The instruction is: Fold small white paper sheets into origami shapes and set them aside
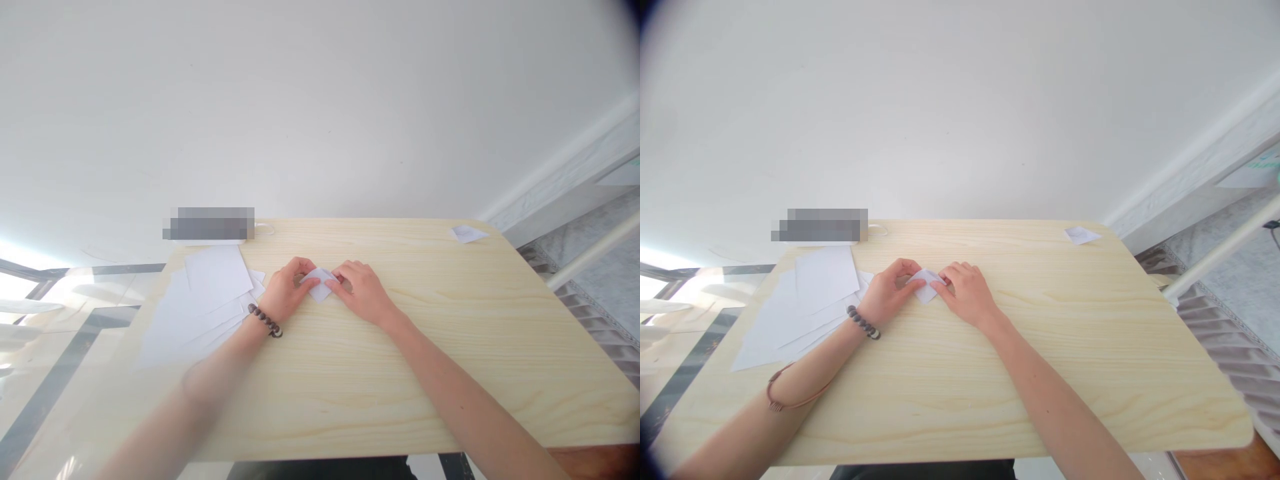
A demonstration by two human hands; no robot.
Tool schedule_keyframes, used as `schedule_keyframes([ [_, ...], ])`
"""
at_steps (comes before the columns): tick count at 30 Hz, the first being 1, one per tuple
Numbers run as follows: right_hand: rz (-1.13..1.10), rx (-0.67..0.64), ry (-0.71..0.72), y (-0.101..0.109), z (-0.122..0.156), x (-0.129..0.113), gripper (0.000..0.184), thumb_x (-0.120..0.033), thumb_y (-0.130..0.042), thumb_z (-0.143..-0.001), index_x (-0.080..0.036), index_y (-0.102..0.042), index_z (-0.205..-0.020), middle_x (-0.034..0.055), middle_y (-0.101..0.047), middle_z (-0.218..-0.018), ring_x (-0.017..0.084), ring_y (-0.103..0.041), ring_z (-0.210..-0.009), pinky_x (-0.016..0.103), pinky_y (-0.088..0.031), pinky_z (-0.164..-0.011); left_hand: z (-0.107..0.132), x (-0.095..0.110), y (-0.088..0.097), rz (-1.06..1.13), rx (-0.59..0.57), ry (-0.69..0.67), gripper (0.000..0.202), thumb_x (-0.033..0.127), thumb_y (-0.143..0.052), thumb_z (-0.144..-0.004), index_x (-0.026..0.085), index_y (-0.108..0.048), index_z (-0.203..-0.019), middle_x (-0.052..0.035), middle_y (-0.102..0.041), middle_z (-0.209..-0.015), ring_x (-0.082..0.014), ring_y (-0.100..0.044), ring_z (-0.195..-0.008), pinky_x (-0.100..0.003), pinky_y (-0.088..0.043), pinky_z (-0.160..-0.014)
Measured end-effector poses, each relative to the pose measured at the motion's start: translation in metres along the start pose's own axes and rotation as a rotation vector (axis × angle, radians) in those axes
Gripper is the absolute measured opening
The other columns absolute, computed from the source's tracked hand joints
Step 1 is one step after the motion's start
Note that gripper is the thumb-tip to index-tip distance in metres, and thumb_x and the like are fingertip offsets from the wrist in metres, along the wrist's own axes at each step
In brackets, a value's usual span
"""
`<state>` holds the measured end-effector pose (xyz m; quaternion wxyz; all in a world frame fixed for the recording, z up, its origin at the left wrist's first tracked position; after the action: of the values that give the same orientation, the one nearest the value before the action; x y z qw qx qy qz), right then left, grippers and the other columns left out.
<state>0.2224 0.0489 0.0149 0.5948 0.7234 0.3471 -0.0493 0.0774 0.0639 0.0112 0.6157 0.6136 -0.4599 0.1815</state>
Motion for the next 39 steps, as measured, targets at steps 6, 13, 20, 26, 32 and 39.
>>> schedule_keyframes([
  [6, -0.133, -0.01, 0.029, 0.003, 0.0, -0.004, 0.026, -0.035, -0.04, -0.086, -0.019, -0.054, -0.072, -0.0012, -0.053, -0.065, 0.01, -0.047, -0.061, 0.024, -0.035, -0.063, 0.001, 0.003, 0.0, -0.039, -0.025, 0.029, 0.027, 0.039, -0.05, -0.078, 0.021, -0.056, -0.096, -0.0018, -0.066, -0.093, -0.0163, -0.06, -0.081, -0.028, -0.047, -0.072],
  [13, -0.159, -0.033, 0.056, 0.002, 0.001, -0.006, 0.023, -0.032, -0.042, -0.086, -0.019, -0.054, -0.071, -0.0012, -0.055, -0.066, 0.009, -0.047, -0.06, 0.025, -0.035, -0.065, 0.001, 0.004, -0.001, -0.043, -0.089, 0.014, 0.026, 0.04, -0.048, -0.079, 0.02, -0.063, -0.085, -0.0006, -0.066, -0.084, -0.0154, -0.059, -0.074, -0.026, -0.046, -0.067],
  [20, -0.167, -0.037, 0.049, 0.001, 0.001, -0.006, 0.023, -0.031, -0.042, -0.086, -0.018, -0.052, -0.069, -0.0012, -0.053, -0.065, 0.01, -0.047, -0.06, 0.025, -0.034, -0.064, 0.0, 0.001, -0.003, 0.017, -0.127, 0.06, 0.028, 0.041, -0.048, -0.079, 0.019, -0.064, -0.086, -0.001, -0.067, -0.085, -0.0162, -0.06, -0.076, -0.026, -0.046, -0.068],
  [26, -0.191, -0.025, -0.002, 0.002, 0.001, -0.004, 0.02, -0.03, -0.043, -0.084, -0.018, -0.053, -0.072, -0.0014, -0.051, -0.064, 0.01, -0.045, -0.058, 0.024, -0.036, -0.063, 0.001, 0.002, -0.003, 0.109, -0.11, 0.077, 0.028, 0.039, -0.049, -0.078, 0.019, -0.063, -0.091, -0.0005, -0.067, -0.088, -0.0165, -0.061, -0.08, -0.025, -0.047, -0.072],
  [32, -0.209, -0.031, -0.009, 0.001, 0.001, -0.001, 0.016, -0.028, -0.044, -0.083, -0.018, -0.052, -0.073, -0.0011, -0.05, -0.066, 0.01, -0.044, -0.058, 0.024, -0.035, -0.062, 0.001, -0.003, -0.005, 0.16, -0.149, 0.085, 0.03, 0.037, -0.046, -0.081, 0.017, -0.062, -0.096, -0.0024, -0.066, -0.094, -0.0178, -0.06, -0.086, -0.026, -0.046, -0.076],
  [39, -0.252, -0.025, -0.039, 0.0, 0.001, 0.002, 0.02, -0.03, -0.045, -0.083, -0.018, -0.048, -0.068, -0.0015, -0.049, -0.063, 0.009, -0.042, -0.056, 0.023, -0.034, -0.057, 0.0, -0.005, -0.004, 0.232, -0.14, 0.133, 0.032, 0.038, -0.049, -0.079, 0.015, -0.062, -0.096, -0.0041, -0.067, -0.095, -0.019, -0.061, -0.087, -0.026, -0.046, -0.077],
])
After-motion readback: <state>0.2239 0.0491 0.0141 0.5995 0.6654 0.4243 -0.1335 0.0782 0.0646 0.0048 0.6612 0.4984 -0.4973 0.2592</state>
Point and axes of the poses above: each hand's wrist, its own z-axis away from the middle knuckle, its own y-axis out of the back of the hand, x = y × z, the point moved 6 cm from there along -z, towards the middle knuckle
